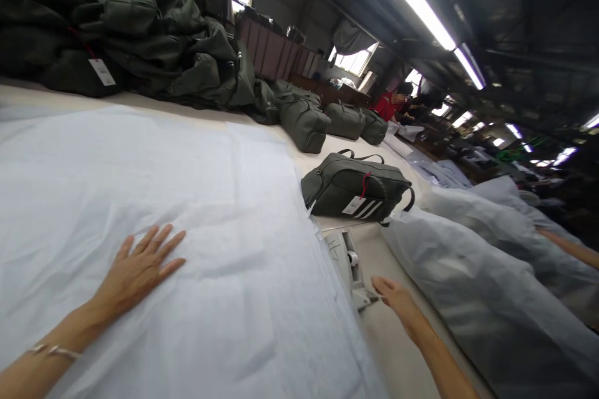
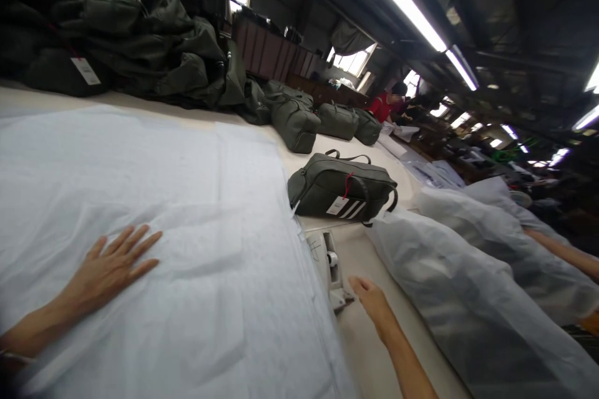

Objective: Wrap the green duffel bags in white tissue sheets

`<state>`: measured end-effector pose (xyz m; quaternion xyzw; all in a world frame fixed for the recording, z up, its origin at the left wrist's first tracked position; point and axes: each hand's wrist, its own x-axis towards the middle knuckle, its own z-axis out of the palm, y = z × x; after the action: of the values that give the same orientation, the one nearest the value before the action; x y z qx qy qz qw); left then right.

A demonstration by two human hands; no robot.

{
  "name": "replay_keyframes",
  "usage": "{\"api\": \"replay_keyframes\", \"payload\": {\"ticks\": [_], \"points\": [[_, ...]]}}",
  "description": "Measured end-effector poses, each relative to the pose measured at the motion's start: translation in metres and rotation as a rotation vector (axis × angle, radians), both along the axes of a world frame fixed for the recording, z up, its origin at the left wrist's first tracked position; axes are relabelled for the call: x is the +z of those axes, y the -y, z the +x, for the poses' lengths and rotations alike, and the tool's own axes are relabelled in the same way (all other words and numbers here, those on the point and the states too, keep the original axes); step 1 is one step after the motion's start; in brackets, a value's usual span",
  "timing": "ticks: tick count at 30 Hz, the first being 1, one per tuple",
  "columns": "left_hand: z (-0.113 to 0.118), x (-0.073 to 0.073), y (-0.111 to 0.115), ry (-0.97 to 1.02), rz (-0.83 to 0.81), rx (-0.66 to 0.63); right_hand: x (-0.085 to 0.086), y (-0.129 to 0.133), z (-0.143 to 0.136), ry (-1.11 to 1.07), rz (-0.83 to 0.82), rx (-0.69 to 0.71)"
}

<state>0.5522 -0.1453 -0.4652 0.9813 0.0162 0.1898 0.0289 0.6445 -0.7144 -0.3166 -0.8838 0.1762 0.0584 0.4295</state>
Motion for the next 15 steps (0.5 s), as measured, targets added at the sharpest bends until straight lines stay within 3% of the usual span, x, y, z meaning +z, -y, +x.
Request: {"api": "replay_keyframes", "payload": {"ticks": [3, 8, 13, 15], "points": [[0.001, 0.001, -0.001, -0.047, 0.037, 0.004, -0.019, 0.012, -0.005, -0.148, 0.185, 0.062], [0.000, 0.008, 0.001, -0.123, 0.092, 0.031, -0.037, 0.012, -0.013, -0.107, 0.307, 0.001], [-0.003, 0.016, 0.005, -0.102, 0.088, 0.029, -0.038, 0.013, -0.029, 0.031, 0.305, -0.056], [-0.003, 0.017, 0.006, -0.097, 0.063, 0.032, -0.039, 0.017, -0.041, 0.100, 0.186, -0.097]]}}
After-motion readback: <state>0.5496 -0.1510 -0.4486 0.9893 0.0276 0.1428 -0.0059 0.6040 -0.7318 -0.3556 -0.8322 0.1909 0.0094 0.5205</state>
